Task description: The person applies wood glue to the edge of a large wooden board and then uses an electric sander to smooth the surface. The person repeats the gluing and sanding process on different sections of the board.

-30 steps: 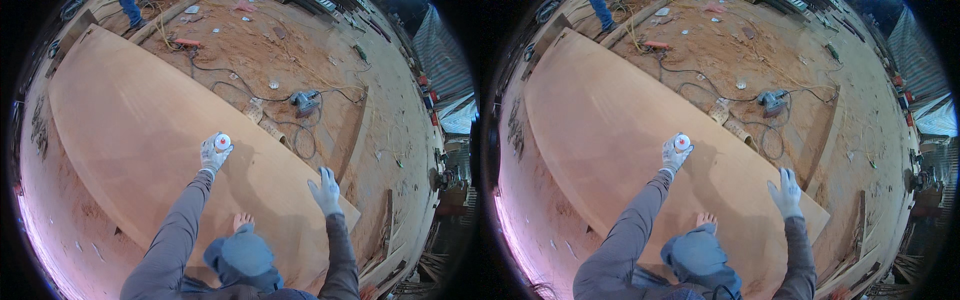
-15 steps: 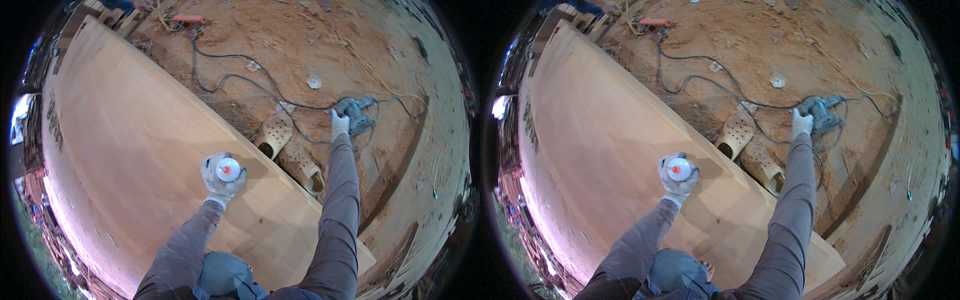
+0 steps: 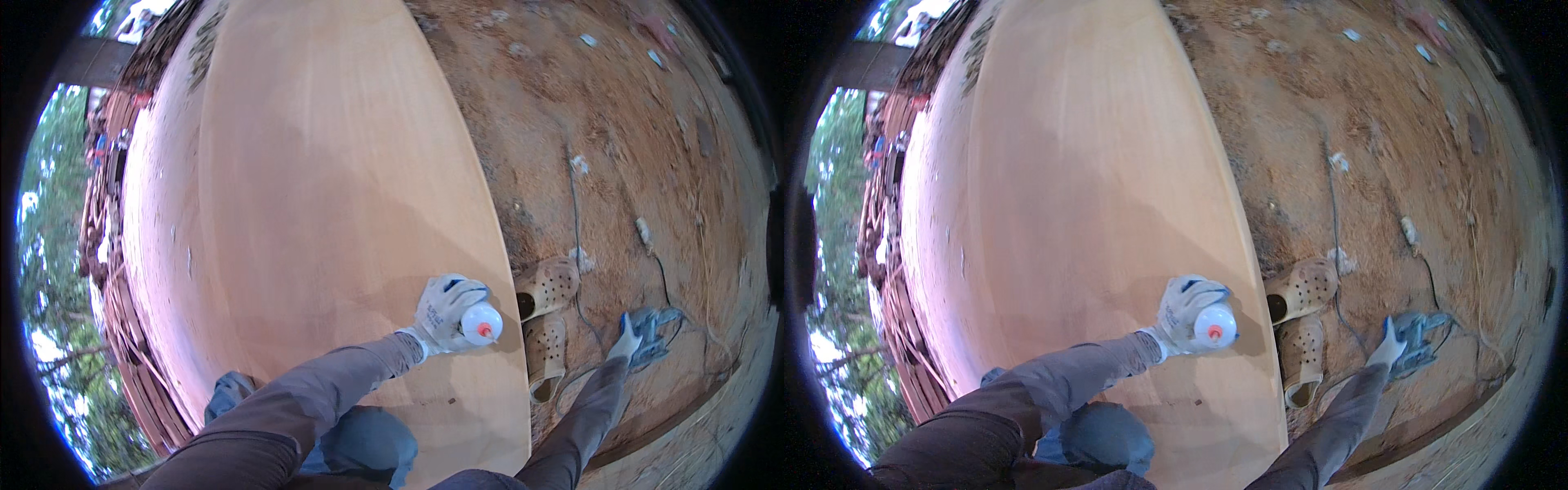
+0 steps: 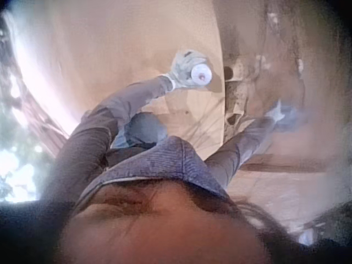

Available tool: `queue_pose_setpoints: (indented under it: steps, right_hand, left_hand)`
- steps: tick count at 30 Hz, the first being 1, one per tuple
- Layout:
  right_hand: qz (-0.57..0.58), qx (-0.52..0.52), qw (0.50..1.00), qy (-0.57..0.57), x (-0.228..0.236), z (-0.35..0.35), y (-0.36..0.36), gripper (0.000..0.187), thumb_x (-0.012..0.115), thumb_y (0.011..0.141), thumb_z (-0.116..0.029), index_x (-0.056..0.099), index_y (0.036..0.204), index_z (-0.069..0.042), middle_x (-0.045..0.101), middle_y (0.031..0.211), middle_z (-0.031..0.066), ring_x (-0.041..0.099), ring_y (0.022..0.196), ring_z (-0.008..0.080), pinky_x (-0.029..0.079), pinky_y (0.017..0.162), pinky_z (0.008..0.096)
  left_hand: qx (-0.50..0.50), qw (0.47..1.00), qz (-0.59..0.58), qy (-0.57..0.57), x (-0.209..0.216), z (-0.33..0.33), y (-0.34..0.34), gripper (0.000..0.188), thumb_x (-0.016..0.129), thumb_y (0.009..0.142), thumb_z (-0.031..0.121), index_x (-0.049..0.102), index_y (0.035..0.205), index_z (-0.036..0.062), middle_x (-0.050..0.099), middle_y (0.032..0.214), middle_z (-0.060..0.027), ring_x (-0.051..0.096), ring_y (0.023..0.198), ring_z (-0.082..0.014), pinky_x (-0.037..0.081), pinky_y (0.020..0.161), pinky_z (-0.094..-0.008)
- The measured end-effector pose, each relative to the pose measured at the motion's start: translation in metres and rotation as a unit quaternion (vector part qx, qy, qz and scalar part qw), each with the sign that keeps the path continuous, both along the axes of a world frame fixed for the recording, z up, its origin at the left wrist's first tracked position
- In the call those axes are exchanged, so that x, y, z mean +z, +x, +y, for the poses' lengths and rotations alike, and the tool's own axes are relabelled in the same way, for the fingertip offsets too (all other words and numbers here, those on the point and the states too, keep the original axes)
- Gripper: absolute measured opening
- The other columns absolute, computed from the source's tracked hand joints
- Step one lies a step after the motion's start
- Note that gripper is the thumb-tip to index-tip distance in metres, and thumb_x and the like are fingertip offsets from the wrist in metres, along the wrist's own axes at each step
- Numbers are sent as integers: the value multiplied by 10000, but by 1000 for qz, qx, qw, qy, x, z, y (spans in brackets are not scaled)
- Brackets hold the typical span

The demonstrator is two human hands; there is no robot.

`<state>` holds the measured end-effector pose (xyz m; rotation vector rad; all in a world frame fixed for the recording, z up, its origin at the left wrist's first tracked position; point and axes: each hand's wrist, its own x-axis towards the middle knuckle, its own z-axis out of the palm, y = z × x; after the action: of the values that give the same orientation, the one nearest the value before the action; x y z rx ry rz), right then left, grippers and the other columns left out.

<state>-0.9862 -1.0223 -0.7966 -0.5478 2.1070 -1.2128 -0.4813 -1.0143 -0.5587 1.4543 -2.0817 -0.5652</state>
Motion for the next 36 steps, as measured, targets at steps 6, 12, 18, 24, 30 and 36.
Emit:
queue_pose_setpoints:
  steps: [6, 12, 18, 24, 30, 36]
  right_hand:
    - [236, 81, 935, 253, 55, 79, 24, 831, 884, 868, -288, 487, 1454, 147, 608, 1446, 233, 607, 1284, 314, 466, 1113, 397]
    - [-111, 37, 993, -2, 148, 56, -1, 681, 811, 927, -220, 525, 1473, 70, 653, 1342, 205, 643, 1193, 297, 523, 1023, 424]
    - [50, 245, 964, -92, 267, 68, 17, 427, 693, 1019, -341, 652, 1393, -140, 681, 1244, 72, 660, 1053, 209, 571, 849, 400]
    - [-260, 278, 919, -103, 420, 61, 160, 387, 586, 1084, -335, 626, 1382, -92, 699, 1159, 64, 661, 936, 190, 556, 772, 353]
    - [-347, 290, 891, -29, 488, 109, 388, 479, 611, 1052, -363, 562, 1482, -155, 687, 1319, 89, 663, 895, 187, 553, 741, 344]
    - [-464, 378, 801, -14, 413, 132, 582, 530, 593, 1072, -373, 503, 1528, -118, 541, 1503, 90, 538, 1321, 269, 501, 1060, 436]
  left_hand:
    - [22, 1000, 21, 6, -1, 13, 0, 666, 888, 679, 445, 644, 1227, 153, 681, 1260, -79, 639, 1120, -343, 475, 920, -508]
    - [40, 999, 26, 22, 1, 9, -4, 601, 884, 690, 447, 663, 1172, 164, 702, 1184, -57, 654, 1104, -317, 493, 913, -497]
    - [35, 994, 79, 63, 3, -4, -10, 553, 884, 730, 445, 681, 1149, 147, 712, 1127, -85, 661, 1088, -326, 518, 933, -461]
    - [135, 966, 205, 84, 30, 55, 82, 614, 928, 728, 454, 687, 1166, 97, 711, 1164, -122, 654, 1140, -352, 531, 1006, -467]
    - [278, 932, 229, 44, 104, 239, 229, 555, 940, 723, 393, 701, 1148, 129, 724, 1160, -104, 673, 1139, -331, 519, 1038, -464]
    - [389, 901, 171, 85, 151, 377, 373, 599, 944, 704, 331, 688, 1208, 132, 709, 1211, -110, 652, 1169, -344, 510, 1041, -471]
